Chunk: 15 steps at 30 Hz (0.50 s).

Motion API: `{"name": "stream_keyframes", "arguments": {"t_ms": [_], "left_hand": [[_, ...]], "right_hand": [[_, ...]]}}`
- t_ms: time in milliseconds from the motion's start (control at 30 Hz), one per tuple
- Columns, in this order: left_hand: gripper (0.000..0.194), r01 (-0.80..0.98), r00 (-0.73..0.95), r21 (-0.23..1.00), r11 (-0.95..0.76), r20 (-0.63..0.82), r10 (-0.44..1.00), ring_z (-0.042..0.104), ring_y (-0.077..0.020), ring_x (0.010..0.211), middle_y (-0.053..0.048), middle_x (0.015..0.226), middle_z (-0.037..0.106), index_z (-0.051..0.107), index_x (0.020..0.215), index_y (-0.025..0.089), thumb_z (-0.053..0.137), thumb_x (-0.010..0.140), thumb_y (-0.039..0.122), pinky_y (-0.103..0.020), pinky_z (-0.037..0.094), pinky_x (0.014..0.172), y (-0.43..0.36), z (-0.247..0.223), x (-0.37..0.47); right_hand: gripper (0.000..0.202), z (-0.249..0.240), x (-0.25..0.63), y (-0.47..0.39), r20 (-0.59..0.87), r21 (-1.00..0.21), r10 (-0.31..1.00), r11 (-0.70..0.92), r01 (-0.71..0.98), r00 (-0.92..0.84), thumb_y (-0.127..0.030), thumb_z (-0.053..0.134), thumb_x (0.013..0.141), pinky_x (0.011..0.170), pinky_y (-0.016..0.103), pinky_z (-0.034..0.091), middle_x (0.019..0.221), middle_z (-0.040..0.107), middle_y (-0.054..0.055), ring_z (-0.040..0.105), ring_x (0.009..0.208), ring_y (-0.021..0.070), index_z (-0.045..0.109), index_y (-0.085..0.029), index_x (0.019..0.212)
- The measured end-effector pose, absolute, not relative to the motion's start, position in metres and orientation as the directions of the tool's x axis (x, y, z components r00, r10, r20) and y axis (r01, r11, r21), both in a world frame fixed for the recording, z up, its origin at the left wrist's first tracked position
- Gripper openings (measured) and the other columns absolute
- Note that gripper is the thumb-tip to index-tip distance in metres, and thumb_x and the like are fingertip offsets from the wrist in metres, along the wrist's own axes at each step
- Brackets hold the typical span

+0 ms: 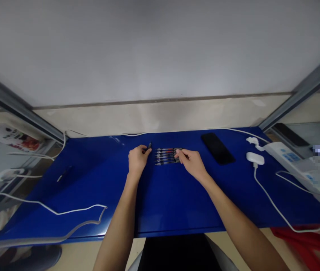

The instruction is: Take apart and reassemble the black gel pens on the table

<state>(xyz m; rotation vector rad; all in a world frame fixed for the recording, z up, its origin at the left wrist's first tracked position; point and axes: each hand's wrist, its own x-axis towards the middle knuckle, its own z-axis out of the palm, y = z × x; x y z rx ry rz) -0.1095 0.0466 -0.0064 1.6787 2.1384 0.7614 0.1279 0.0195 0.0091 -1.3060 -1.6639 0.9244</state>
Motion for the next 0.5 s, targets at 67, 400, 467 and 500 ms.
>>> {"name": "stream_keyframes", "arguments": {"t_ms": [67, 400, 467, 500], "left_hand": [[0.029, 0.805, -0.225, 0.571, 0.160, 0.044, 0.973, 0.068, -0.0229, 0.078, -0.008, 0.084, 0.074, 0.074, 0.099, 0.021, 0.068, 0.081, 0.043, -0.027, 0.041, 0.065, 0.0452, -0.0027, -0.1128], [0.015, 0.696, -0.156, 0.698, 0.167, -0.079, 0.985, 0.065, -0.0166, 0.055, -0.005, 0.073, 0.074, 0.076, 0.088, 0.017, 0.073, 0.076, 0.026, -0.025, 0.047, 0.059, 0.0425, 0.0052, -0.1159], [0.015, 0.652, -0.156, 0.736, 0.181, -0.104, 0.982, 0.064, -0.0154, 0.050, -0.004, 0.071, 0.073, 0.075, 0.088, 0.016, 0.073, 0.076, 0.024, -0.025, 0.047, 0.057, 0.0422, 0.0054, -0.1138], [0.015, 0.637, -0.147, 0.751, 0.176, -0.106, 0.983, 0.064, -0.0152, 0.050, -0.004, 0.070, 0.073, 0.075, 0.088, 0.015, 0.073, 0.075, 0.023, -0.025, 0.048, 0.057, 0.0420, 0.0052, -0.1132]], "right_hand": [[0.042, 0.0096, 0.1294, 0.0198, 0.170, -0.899, 0.977, 0.209, 0.385, -0.132, -0.051, 0.050, 0.094, 0.049, 0.027, 0.034, 0.055, 0.055, 0.001, 0.048, 0.048, 0.0136, 0.072, -0.020, 0.076], [0.045, 0.0112, 0.1348, 0.0220, 0.213, -0.878, 0.971, 0.241, 0.413, -0.113, -0.052, 0.048, 0.094, 0.052, 0.028, 0.035, 0.054, 0.053, 0.000, 0.047, 0.050, 0.0143, 0.069, -0.020, 0.072], [0.045, 0.0117, 0.1351, 0.0220, 0.213, -0.877, 0.971, 0.240, 0.416, -0.112, -0.052, 0.048, 0.094, 0.053, 0.029, 0.035, 0.054, 0.053, 0.001, 0.048, 0.051, 0.0147, 0.069, -0.020, 0.071], [0.045, 0.0120, 0.1356, 0.0220, 0.214, -0.876, 0.970, 0.241, 0.418, -0.110, -0.052, 0.048, 0.094, 0.054, 0.029, 0.035, 0.054, 0.053, 0.001, 0.049, 0.051, 0.0148, 0.070, -0.020, 0.071]]}}
